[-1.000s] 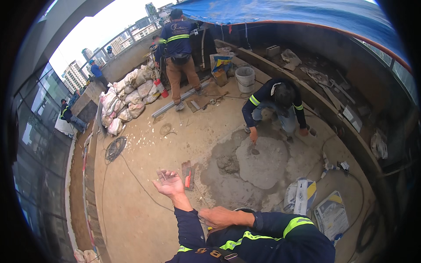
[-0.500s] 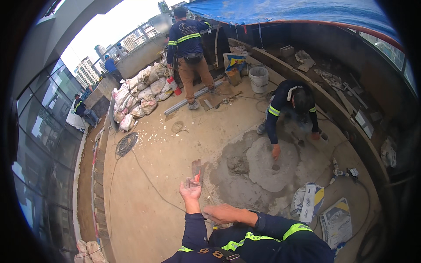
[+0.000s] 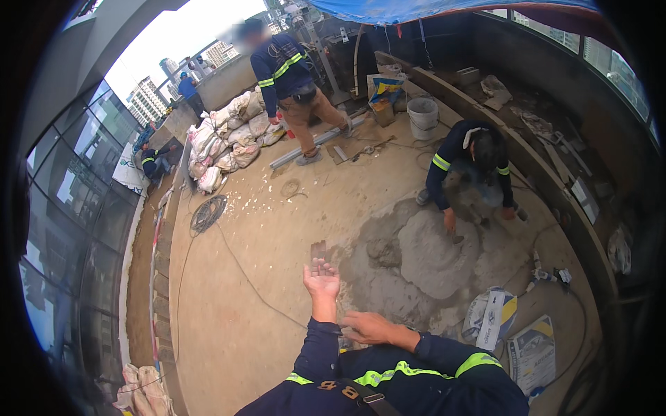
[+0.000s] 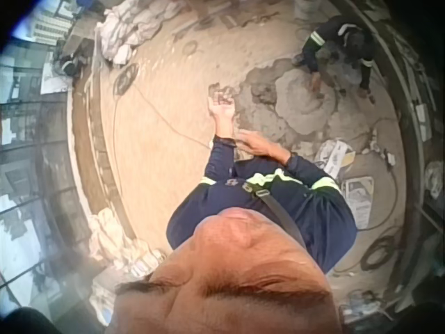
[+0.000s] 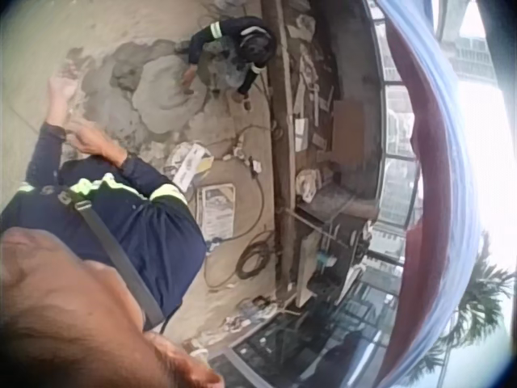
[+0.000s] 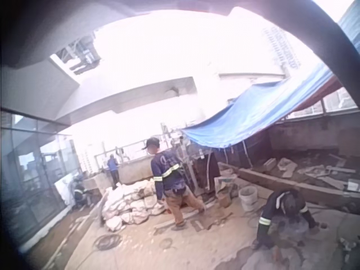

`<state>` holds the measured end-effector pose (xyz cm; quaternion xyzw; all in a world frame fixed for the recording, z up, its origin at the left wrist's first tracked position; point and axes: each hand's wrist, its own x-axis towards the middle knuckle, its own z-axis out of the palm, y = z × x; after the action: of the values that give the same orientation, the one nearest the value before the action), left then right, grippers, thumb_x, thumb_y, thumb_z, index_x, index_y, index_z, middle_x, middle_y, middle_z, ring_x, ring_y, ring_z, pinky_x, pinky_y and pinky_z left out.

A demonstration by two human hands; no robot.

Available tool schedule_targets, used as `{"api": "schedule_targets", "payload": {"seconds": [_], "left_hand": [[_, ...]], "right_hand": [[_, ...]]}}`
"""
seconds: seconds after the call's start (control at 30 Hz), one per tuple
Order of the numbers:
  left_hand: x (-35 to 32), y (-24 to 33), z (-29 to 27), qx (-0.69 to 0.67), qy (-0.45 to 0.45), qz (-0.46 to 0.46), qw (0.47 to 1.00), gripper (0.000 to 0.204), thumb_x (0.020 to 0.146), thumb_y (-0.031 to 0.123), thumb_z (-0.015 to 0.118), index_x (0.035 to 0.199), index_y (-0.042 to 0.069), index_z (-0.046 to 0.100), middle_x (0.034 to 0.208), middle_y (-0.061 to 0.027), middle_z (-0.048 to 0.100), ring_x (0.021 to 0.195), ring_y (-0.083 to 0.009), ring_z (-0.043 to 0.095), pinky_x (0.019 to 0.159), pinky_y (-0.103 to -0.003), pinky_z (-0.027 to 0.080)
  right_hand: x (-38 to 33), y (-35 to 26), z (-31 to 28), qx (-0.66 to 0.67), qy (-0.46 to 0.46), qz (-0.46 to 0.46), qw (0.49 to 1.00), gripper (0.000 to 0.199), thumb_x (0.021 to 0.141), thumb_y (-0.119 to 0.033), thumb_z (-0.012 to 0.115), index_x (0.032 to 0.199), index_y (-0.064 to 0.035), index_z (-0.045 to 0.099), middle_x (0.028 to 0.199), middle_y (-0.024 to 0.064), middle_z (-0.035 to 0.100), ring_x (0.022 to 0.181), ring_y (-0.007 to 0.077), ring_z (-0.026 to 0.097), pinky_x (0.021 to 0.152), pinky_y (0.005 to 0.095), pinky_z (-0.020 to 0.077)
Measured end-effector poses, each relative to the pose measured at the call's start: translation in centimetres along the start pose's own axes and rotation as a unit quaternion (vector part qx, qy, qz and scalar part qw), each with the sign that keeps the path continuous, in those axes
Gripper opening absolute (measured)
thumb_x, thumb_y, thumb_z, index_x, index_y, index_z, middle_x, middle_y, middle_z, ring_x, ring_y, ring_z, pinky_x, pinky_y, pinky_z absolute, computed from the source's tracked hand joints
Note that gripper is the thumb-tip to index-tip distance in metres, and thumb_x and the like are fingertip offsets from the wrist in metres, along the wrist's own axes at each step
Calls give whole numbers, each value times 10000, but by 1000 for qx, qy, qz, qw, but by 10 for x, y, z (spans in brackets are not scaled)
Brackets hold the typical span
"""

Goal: The person pours dry cement powder from a bag onto a pile on the floor, then adds water from a bucket. A coworker uses a trowel to mix the cement and water together on the floor.

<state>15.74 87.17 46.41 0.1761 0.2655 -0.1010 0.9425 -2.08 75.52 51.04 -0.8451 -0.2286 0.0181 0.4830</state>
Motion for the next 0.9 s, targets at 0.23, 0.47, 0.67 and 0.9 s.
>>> {"api": "schedule_targets", "payload": {"seconds": [0.23,0.47,0.67,0.9], "left_hand": [[-20,11,63,-100,-80,-7,992,418,991,502,504,1111,106,564,902,-35,612,759,-192,557,671,-341,456],[-20,14,66,357,-147,408,827,459,970,431,610,1219,48,564,888,-59,622,727,-165,579,656,-309,487],[-20,-22,15,714,-114,546,424,417,915,286,677,1256,64,588,997,-94,662,861,-240,634,733,-373,509],[-22,-49,-34,842,-146,440,276,446,825,321,724,1211,125,614,980,-77,641,924,-297,600,787,-452,462]], "right_hand": [[4,-8,4,-27,-37,-34,998,167,874,-208,608,939,-61,564,870,149,568,810,399,603,700,488,489],[20,-31,-29,-110,-146,-35,983,192,905,-231,590,990,-60,595,898,148,646,865,374,642,715,456,508],[28,-61,-28,-87,53,51,993,270,930,-322,606,968,-57,635,897,162,676,806,373,668,690,473,516],[31,-26,14,-172,-25,84,981,245,912,-269,604,879,-26,584,815,193,649,755,399,653,623,502,501]]}}
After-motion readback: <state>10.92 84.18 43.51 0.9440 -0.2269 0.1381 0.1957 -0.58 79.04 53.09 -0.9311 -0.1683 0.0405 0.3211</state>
